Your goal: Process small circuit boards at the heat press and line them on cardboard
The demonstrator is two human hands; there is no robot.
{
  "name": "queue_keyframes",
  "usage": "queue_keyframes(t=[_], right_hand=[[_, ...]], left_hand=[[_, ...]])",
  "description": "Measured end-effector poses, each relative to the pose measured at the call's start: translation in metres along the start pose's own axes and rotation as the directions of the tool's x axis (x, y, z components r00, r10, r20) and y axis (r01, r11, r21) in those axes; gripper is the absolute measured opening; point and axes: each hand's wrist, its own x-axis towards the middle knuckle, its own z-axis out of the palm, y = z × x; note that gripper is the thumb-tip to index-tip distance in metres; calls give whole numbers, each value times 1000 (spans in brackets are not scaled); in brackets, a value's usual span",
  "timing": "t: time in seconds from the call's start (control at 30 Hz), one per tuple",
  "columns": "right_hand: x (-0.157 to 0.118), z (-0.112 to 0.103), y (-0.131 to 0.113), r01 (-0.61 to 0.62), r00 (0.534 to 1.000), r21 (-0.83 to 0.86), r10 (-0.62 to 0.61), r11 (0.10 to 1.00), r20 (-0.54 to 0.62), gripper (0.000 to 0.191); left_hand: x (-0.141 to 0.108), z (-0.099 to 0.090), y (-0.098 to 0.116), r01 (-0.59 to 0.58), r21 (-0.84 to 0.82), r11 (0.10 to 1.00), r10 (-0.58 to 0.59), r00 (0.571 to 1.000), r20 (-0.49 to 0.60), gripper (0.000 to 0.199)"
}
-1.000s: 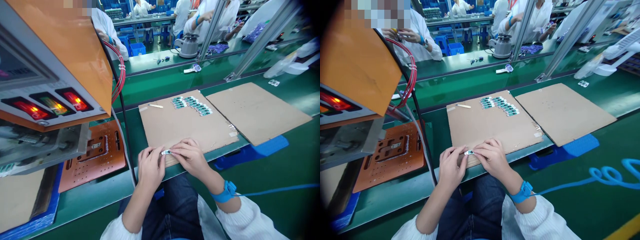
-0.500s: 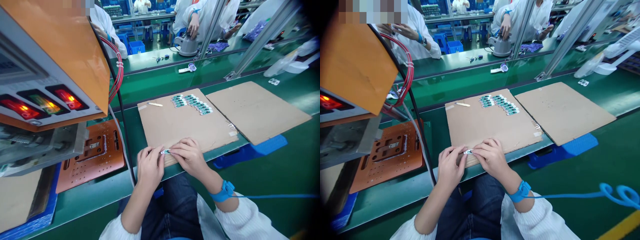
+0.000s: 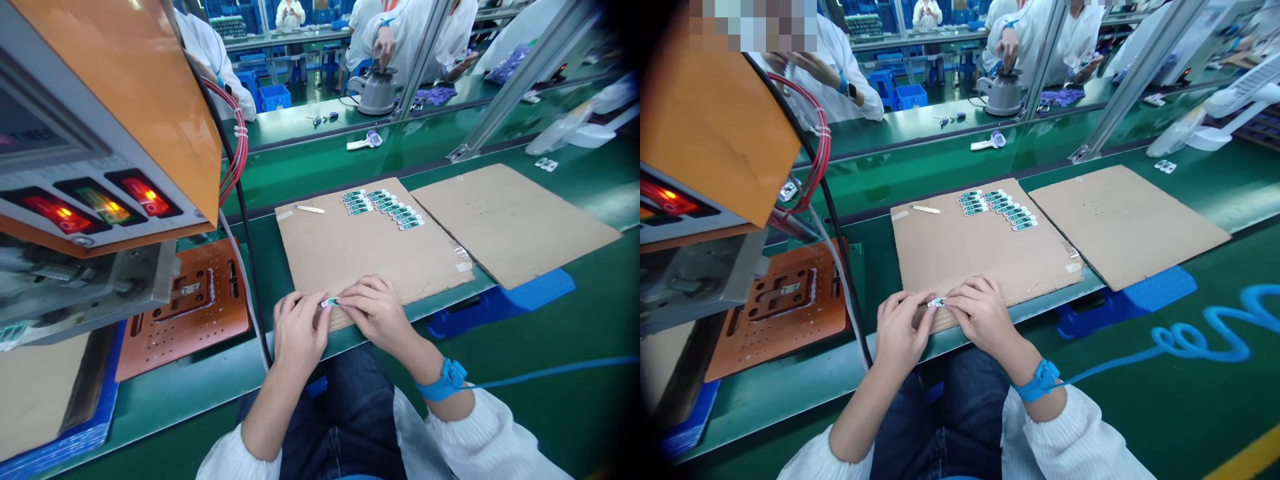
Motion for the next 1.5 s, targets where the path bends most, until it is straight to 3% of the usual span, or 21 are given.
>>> queue_keyframes(t=[0.13, 0.33, 0.5, 0.63, 0.73, 0.83, 0.93, 1.2, 1.5], right_hand=[[1, 1, -2, -7, 1000, 1, 7, 1000, -4, 14], [0, -5, -3, -82, 997, 11, 82, 997, 10, 10], [-4, -7, 1, -141, 989, -54, 139, 988, -46, 6], [-4, -7, 0, -151, 988, -126, 151, 980, -13, 6], [-2, -9, -2, -121, 991, -197, 129, 973, 27, 7], [0, -11, -3, -99, 993, -221, 112, 970, 44, 9], [0, -12, -3, -98, 993, -207, 110, 973, 48, 9], [-3, -5, -4, -139, 990, -119, 138, 983, -16, 14], [-5, -5, -5, -84, 995, -60, 80, 995, -55, 15]], left_hand=[[7, -4, 7, 80, 14, 997, -81, 994, 69, 13], [18, -13, 16, 106, 54, 993, -114, 977, 180, 14], [22, -15, 18, 100, 63, 993, -112, 970, 214, 14], [23, -14, 18, 98, 72, 993, -111, 970, 216, 14], [20, -13, 15, 52, 77, 996, -67, 977, 202, 13], [16, -14, 10, -67, 86, 994, 51, 982, 181, 14], [12, -15, 8, -175, 138, 975, 154, 976, 153, 14], [11, -14, 10, -320, 272, 908, 293, 946, 136, 16], [11, -15, 13, -322, 285, 903, 294, 946, 137, 22]])
